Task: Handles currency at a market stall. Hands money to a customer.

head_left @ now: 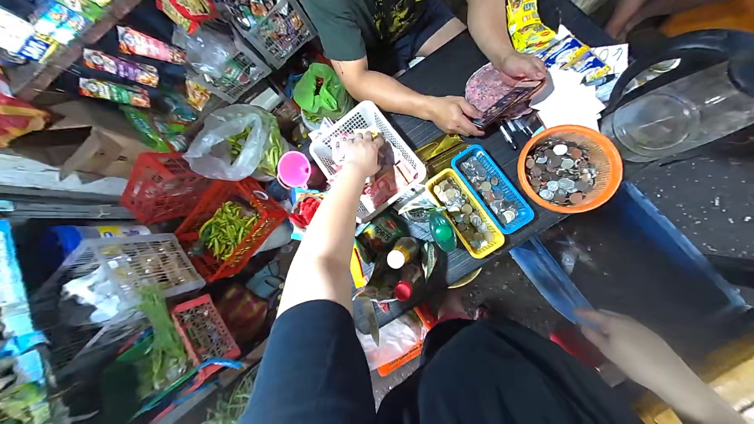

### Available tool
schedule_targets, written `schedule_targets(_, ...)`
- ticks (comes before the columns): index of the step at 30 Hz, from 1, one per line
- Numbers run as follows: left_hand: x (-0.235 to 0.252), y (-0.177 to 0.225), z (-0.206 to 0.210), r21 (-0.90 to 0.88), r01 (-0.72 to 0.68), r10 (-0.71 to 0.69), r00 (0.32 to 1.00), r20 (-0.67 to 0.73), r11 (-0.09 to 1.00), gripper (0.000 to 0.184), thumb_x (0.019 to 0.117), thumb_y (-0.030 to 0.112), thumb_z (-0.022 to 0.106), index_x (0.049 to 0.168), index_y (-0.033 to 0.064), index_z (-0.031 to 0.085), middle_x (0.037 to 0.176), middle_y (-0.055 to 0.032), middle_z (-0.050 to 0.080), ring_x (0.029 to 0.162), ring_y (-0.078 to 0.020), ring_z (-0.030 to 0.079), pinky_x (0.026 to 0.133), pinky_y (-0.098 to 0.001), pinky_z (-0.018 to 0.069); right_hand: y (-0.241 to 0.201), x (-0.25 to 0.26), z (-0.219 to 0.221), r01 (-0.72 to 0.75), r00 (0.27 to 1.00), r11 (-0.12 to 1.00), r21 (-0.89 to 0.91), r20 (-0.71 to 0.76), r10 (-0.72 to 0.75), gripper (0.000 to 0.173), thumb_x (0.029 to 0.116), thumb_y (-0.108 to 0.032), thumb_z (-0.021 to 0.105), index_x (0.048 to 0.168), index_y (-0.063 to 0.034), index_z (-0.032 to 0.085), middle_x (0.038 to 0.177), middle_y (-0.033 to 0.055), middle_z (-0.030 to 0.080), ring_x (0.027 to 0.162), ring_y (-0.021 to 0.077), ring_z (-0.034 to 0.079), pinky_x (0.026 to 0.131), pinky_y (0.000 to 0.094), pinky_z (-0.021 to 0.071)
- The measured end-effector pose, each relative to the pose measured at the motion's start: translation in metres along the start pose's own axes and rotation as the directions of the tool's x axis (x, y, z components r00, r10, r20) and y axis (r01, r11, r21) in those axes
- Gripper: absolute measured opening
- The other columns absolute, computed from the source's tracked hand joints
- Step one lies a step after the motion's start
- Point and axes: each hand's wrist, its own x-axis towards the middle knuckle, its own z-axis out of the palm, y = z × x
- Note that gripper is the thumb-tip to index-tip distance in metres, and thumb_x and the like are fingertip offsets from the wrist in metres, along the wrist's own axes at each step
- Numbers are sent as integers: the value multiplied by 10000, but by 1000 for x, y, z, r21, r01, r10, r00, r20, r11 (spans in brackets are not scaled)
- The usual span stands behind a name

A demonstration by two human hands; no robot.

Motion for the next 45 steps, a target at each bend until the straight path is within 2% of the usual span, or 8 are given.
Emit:
schedule_targets(7,5,13,10,-175,111,-92,989,113,978,505,889,-8,670,1385,53,600,1412,-270,564,1288,-485,559,1016,-682,475,3,4,5,-4,1000,1000,-12,6,4,302,1006,-188,630,1288,-142,729,1198,181,724,1091,392,694,941,623,528)
schedule_targets(16,-28,-10,-36,-580,153,-242,967,-79,800,275,994,193,631,1200,34,720,1211,-200,704,1180,-354,659,1047,-575,486,-31,16,-34,156,973,987,-48,-164,-162,301,1009,-196,637,1293,-159,728,1218,158,724,1110,392,692,959,620,527)
schedule_targets(25,-60,-4,-39,-958,18,-395,913,-101,287,208,1005,123,605,1155,-12,658,1008,-90,645,840,-117,579,806,-331,500,-120,46,-102,534,757,835,-135,-364,-543,316,1022,-244,578,1283,-130,714,1186,135,729,1115,365,689,946,564,548)
schedule_targets(29,-74,1,-41,-981,-109,-381,910,-163,159,201,1011,87,595,1174,-15,653,1125,-109,655,997,-140,619,912,-353,521,-167,63,-130,659,686,752,-36,-383,-619,364,1034,-292,559,1340,-135,677,1180,81,732,1067,266,706,936,494,570)
schedule_targets(36,-92,13,-45,-980,-149,-371,909,-188,133,197,1023,63,583,1210,21,627,1211,-120,658,1061,-198,652,875,-435,570,-277,137,-168,592,803,722,358,-331,-495,404,1019,-183,618,1404,-65,586,1285,136,692,1119,259,696,976,472,553)
schedule_targets(41,-96,17,-41,-981,-167,-352,916,-192,99,193,1025,43,572,1206,14,631,1170,-120,674,1033,-187,666,864,-429,585,-326,207,-161,569,821,658,493,-393,-415,669,967,-356,720,1511,-56,474,1456,211,565,1282,350,602,1059,528,491)
schedule_targets(43,-98,21,-39,-975,-189,-326,920,-218,117,212,1014,17,572,1218,-2,625,1128,-124,680,992,-172,670,855,-396,585,-337,219,-156,614,789,602,511,-411,-456,584,966,-349,727,1438,-50,555,1402,190,611,1262,315,617,1065,496,495)
schedule_targets(45,-100,25,-37,-956,-242,-286,916,-281,165,262,970,-35,609,1231,-21,613,1085,-113,688,956,-145,677,874,-356,586,-345,227,-150,653,756,553,517,-481,-444,264,951,-228,733,1128,-33,722,1068,132,726,970,230,691,904,456,544)
